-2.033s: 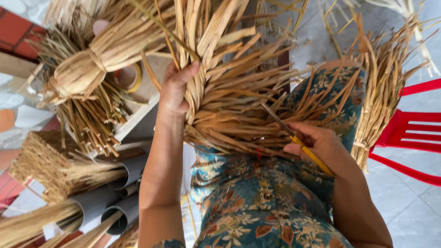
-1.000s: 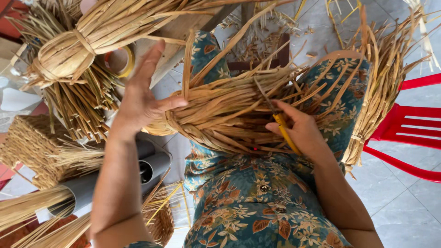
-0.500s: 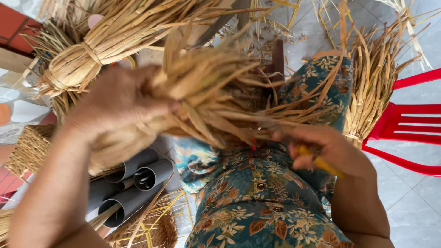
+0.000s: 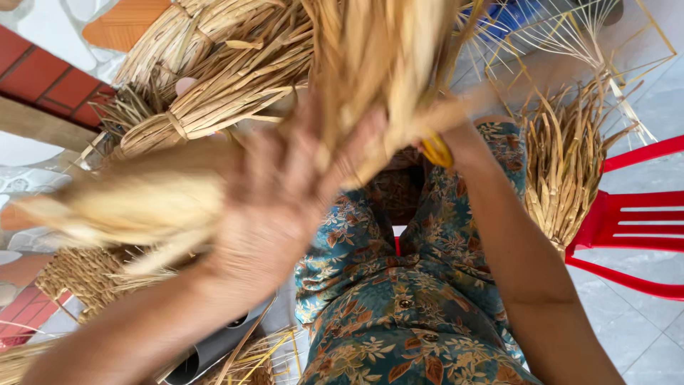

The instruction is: The person sits on a chair with a bundle of dried palm leaves across their lap and uses yellow-handled scissors to trim the leaf ends to even length. They rotate the bundle and cut different sections, then hold up the trimmed bundle at the end.

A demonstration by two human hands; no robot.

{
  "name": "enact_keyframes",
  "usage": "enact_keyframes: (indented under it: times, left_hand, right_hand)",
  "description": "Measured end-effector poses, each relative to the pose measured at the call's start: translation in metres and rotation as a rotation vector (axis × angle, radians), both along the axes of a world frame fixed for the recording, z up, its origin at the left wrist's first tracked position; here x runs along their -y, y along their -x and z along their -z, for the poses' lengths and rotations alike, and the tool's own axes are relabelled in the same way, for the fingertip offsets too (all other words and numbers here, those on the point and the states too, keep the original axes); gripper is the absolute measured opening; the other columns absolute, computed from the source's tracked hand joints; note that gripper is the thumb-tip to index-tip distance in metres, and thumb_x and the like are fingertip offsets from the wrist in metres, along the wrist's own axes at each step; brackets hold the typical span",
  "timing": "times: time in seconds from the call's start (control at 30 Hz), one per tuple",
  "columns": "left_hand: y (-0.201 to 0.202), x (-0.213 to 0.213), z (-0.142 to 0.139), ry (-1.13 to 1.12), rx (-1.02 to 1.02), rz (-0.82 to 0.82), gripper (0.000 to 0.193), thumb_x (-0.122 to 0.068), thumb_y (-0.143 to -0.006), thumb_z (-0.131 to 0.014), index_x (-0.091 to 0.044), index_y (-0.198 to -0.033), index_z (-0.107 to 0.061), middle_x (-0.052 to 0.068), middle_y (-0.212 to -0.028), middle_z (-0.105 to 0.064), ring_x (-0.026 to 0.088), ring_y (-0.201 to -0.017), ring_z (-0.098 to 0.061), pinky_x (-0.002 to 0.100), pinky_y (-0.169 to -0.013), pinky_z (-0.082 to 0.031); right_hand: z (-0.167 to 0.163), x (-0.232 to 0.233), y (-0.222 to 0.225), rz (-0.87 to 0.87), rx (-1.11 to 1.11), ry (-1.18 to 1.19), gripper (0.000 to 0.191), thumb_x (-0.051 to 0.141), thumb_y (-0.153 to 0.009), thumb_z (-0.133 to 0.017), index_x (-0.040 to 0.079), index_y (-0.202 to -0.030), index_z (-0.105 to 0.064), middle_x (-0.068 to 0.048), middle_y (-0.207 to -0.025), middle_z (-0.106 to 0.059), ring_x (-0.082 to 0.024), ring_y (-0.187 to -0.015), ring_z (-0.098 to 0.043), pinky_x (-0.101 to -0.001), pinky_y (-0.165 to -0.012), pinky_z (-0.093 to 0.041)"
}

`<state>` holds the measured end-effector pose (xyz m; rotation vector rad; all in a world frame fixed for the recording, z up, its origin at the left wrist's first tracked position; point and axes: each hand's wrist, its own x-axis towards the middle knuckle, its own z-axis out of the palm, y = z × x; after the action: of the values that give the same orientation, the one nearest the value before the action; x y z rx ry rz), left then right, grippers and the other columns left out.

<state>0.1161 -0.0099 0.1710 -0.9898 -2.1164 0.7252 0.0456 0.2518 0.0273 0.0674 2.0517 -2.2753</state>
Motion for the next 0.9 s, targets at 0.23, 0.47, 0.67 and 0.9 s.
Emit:
enact_keyframes:
  times: [0.23, 0.47, 0.67, 0.9]
  left_hand:
    - [0.007, -0.007, 0.137, -0.397, 0.895, 0.426, 0.062, -0.024, -0.078, -0.075, -0.024, -0.139, -0.059, 0.018, -0.149, -0.049, 0.038, -0.130, -0.052, 0.057, -0.102, -0.046]
    - [0.090, 0.010, 0.161, -1.041, 1.078, 0.069, 0.071, -0.041, -0.099, -0.080, -0.001, -0.148, -0.049, 0.025, -0.146, -0.059, 0.039, -0.137, -0.058, 0.043, -0.114, -0.047]
    - [0.151, -0.035, 0.166, -1.125, 1.793, -0.087, 0.116, -0.060, -0.074, -0.084, -0.003, -0.160, -0.029, 0.021, -0.149, -0.055, 0.031, -0.142, -0.051, 0.038, -0.118, -0.037]
    - [0.144, -0.071, 0.197, -1.587, 2.037, 0.066, 0.084, -0.017, -0.077, -0.089, 0.002, -0.148, -0.047, 0.014, -0.133, -0.067, 0.023, -0.120, -0.065, 0.035, -0.107, -0.051]
  right_hand:
    - [-0.002, -0.008, 0.006, 0.075, 0.026, -0.159, 0.036, 0.017, -0.094, -0.074, 0.008, -0.129, -0.068, -0.001, -0.099, -0.073, -0.005, -0.086, -0.071, -0.0229, -0.060, -0.047]
    - [-0.008, -0.007, 0.005, 0.124, -0.047, -0.241, 0.034, 0.017, -0.096, -0.075, 0.006, -0.127, -0.069, -0.002, -0.098, -0.072, -0.007, -0.085, -0.069, -0.0250, -0.063, -0.048]
    - [0.007, -0.017, 0.005, 0.225, -0.116, -0.330, 0.032, 0.017, -0.097, -0.076, 0.004, -0.126, -0.069, -0.004, -0.097, -0.071, -0.009, -0.084, -0.068, -0.0268, -0.066, -0.049]
    - [0.050, -0.041, 0.002, 0.356, -0.201, -0.465, 0.031, 0.018, -0.098, -0.077, 0.003, -0.124, -0.070, -0.006, -0.097, -0.071, -0.011, -0.084, -0.066, -0.0290, -0.069, -0.050]
